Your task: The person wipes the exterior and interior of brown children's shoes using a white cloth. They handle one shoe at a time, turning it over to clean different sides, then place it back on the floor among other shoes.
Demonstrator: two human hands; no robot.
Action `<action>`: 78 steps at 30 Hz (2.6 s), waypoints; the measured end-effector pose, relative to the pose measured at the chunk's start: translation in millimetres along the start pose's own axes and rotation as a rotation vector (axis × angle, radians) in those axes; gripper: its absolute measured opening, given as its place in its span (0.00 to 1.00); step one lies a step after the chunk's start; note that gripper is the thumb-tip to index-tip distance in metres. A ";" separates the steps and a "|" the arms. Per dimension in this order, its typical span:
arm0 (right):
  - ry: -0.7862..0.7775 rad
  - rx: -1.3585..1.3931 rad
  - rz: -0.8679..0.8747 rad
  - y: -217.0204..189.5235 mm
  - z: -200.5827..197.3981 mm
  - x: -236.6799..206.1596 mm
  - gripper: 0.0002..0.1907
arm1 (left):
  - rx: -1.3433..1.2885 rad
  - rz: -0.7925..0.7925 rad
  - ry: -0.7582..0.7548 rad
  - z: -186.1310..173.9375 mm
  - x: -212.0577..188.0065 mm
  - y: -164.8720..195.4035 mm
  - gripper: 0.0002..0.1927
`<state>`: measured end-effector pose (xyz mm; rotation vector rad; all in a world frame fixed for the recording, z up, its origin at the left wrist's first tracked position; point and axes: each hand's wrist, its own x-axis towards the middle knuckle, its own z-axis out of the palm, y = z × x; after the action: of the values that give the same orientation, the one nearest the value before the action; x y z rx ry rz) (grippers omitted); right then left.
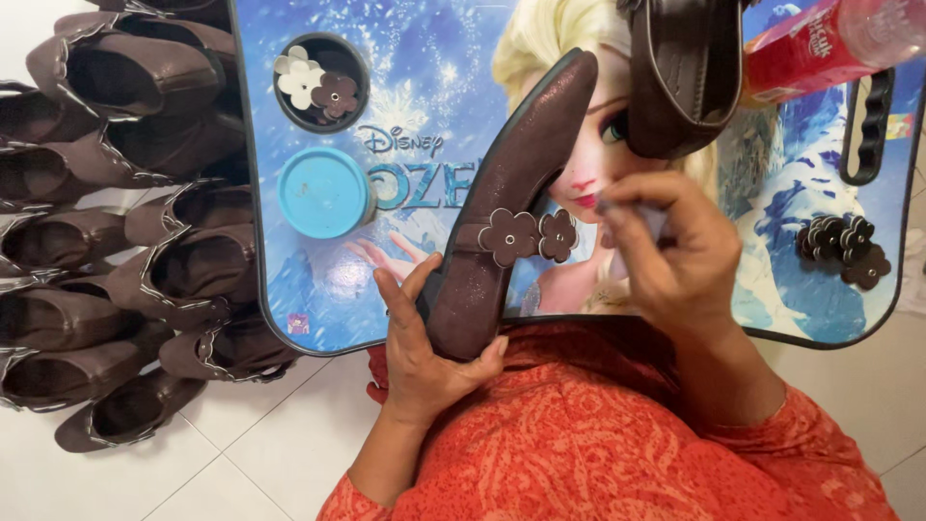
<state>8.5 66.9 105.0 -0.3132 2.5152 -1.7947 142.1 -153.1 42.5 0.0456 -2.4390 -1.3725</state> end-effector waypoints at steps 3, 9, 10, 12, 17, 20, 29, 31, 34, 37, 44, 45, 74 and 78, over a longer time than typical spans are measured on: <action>-0.082 -0.210 -0.365 -5.3 2.7 -7.8 0.08 | -0.011 0.006 0.009 2.7 -1.5 -1.3 0.73; -0.156 -0.416 -0.589 -15.1 12.1 -12.2 0.15 | -0.073 -0.007 0.001 6.4 -3.6 -0.7 0.73; -0.204 -0.423 -0.564 -16.4 9.9 -12.9 0.15 | -0.057 -0.005 -0.002 6.5 -3.6 -0.8 0.73; -0.301 -0.436 -0.512 -18.7 2.2 -14.8 0.15 | -0.035 -0.005 -0.004 5.8 -3.6 -1.1 0.73; -0.183 -0.309 -0.405 -16.8 -10.5 -17.9 0.13 | 0.027 -0.014 -0.006 5.5 -3.5 -0.1 0.73; -0.145 -0.288 -0.498 -9.5 -3.6 -17.0 0.14 | 0.058 0.002 0.006 7.2 -3.4 1.7 0.73; -0.290 -0.030 -0.080 7.4 -16.1 -17.1 0.14 | 0.053 0.005 0.012 7.4 -2.0 1.1 0.72; -0.218 0.096 0.106 7.3 -23.4 -15.4 0.13 | 0.068 0.005 0.006 6.9 -2.4 0.9 0.72; -0.213 0.108 0.100 7.3 -26.5 -4.2 0.10 | 0.065 0.000 0.002 7.7 -3.2 0.9 0.71; -0.273 0.136 -0.033 5.5 -18.4 8.1 0.08 | 0.062 -0.005 0.005 9.3 -4.3 1.1 0.71; -0.257 0.127 0.053 1.5 11.8 14.3 0.07 | 0.051 -0.007 0.005 9.1 -6.4 -1.8 0.72; -0.232 0.108 0.064 2.6 13.9 14.2 0.07 | 0.054 -0.008 0.000 8.6 -6.5 -2.0 0.72; -0.146 -0.240 -0.404 -16.3 4.2 41.4 0.09 | 0.109 0.034 -0.001 6.3 -5.5 -4.2 0.73; -0.078 -0.235 -0.482 -21.0 18.1 41.9 0.10 | 0.074 0.018 -0.004 8.0 -5.2 -3.2 0.73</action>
<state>-26.9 35.7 122.4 -1.0564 2.7647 -1.5562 144.0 -147.2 34.6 0.0392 -2.4865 -1.2754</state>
